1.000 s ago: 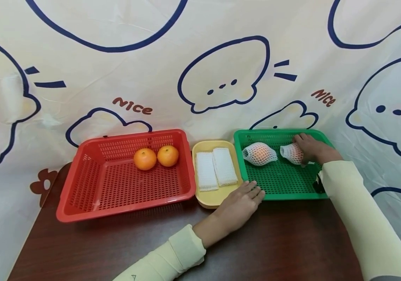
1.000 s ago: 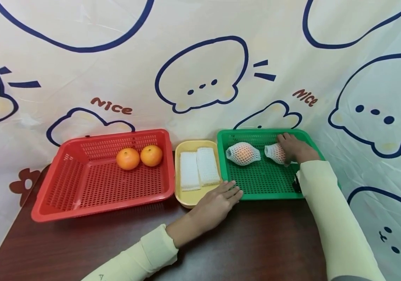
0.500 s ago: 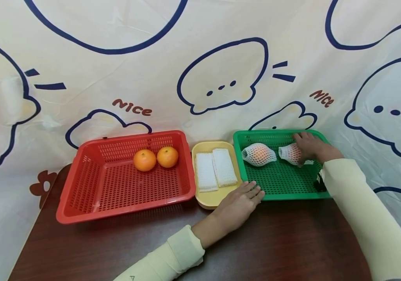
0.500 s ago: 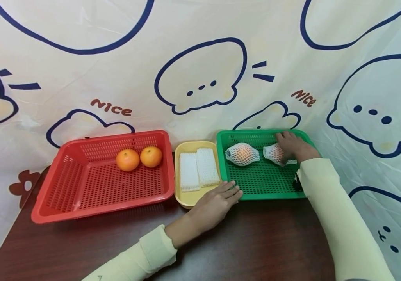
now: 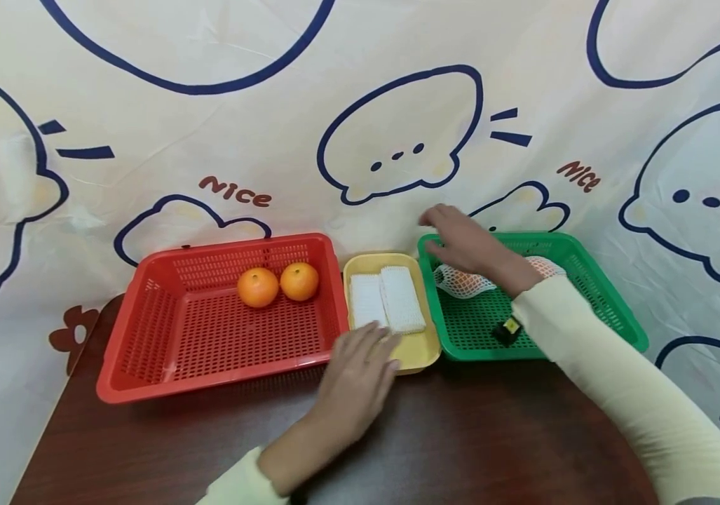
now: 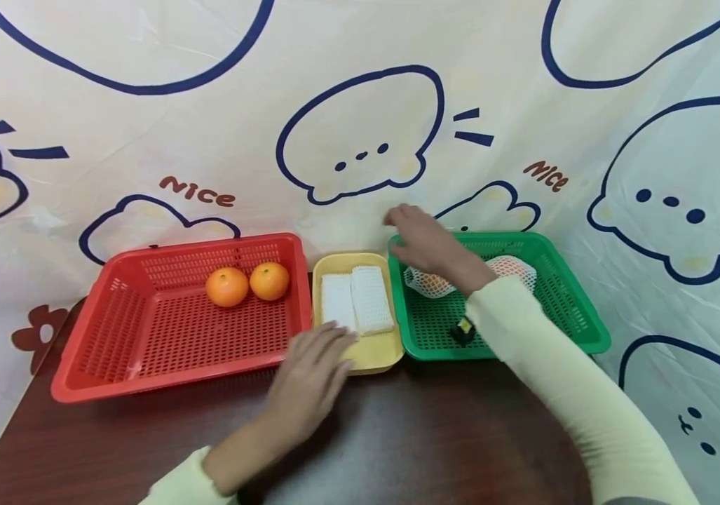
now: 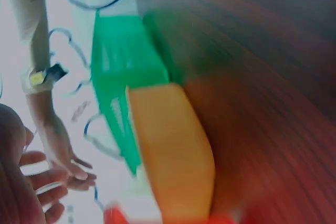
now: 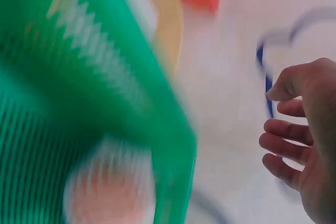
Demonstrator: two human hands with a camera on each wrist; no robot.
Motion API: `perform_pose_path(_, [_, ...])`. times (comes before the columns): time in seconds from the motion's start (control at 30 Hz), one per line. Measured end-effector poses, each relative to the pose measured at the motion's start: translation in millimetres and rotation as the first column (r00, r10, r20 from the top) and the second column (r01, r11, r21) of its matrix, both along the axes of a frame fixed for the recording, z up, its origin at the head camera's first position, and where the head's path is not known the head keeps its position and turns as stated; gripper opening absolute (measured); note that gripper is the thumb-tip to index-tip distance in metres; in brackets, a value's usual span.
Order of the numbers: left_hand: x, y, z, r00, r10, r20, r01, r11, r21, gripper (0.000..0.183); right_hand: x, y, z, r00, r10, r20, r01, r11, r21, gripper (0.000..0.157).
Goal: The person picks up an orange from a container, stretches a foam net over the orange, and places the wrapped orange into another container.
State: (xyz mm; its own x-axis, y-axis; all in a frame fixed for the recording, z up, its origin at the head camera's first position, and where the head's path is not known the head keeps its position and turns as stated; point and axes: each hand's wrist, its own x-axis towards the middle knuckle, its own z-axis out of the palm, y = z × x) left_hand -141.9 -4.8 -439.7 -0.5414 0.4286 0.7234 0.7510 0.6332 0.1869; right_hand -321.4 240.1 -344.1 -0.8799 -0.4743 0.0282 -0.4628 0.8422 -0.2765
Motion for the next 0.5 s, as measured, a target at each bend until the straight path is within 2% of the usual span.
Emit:
perform_pose_path(0.13, [13.1, -56.0, 5.4, 0.990, 0.138, 0.030, -0.140, 0.983, 0.119, 0.040, 3.0, -61.8, 1.7, 0.995, 0.035, 0.094, -0.030, 0.998, -0.054, 0.048])
perform_pose_path(0.27, [28.7, -117.1, 7.3, 0.958, 0.271, 0.098, -0.281, 0.952, 0.118, 0.046, -3.7, -110.6, -4.7, 0.985, 0.117, 0.123, -0.110, 0.992, -0.062, 0.051])
perform_pose_path(0.4, [41.5, -175.0, 0.3, 0.917, 0.383, 0.115, -0.390, 0.919, 0.051, 0.057, -14.8, -149.1, -13.6, 0.971, 0.180, 0.157, -0.184, 0.983, 0.010, 0.060])
perform_pose_path(0.43, [44.0, -188.1, -2.1, 0.903, 0.411, 0.121, -0.418, 0.908, 0.032, 0.054, -17.9, -157.9, -15.4, 0.966, 0.194, 0.174, -0.203, 0.978, 0.039, 0.063])
perform_pose_path(0.5, [48.8, -211.7, -5.2, 0.863, 0.474, 0.173, -0.477, 0.879, -0.028, 0.046, -24.2, -174.7, -18.5, 0.954, 0.208, 0.217, -0.235, 0.966, 0.108, 0.067])
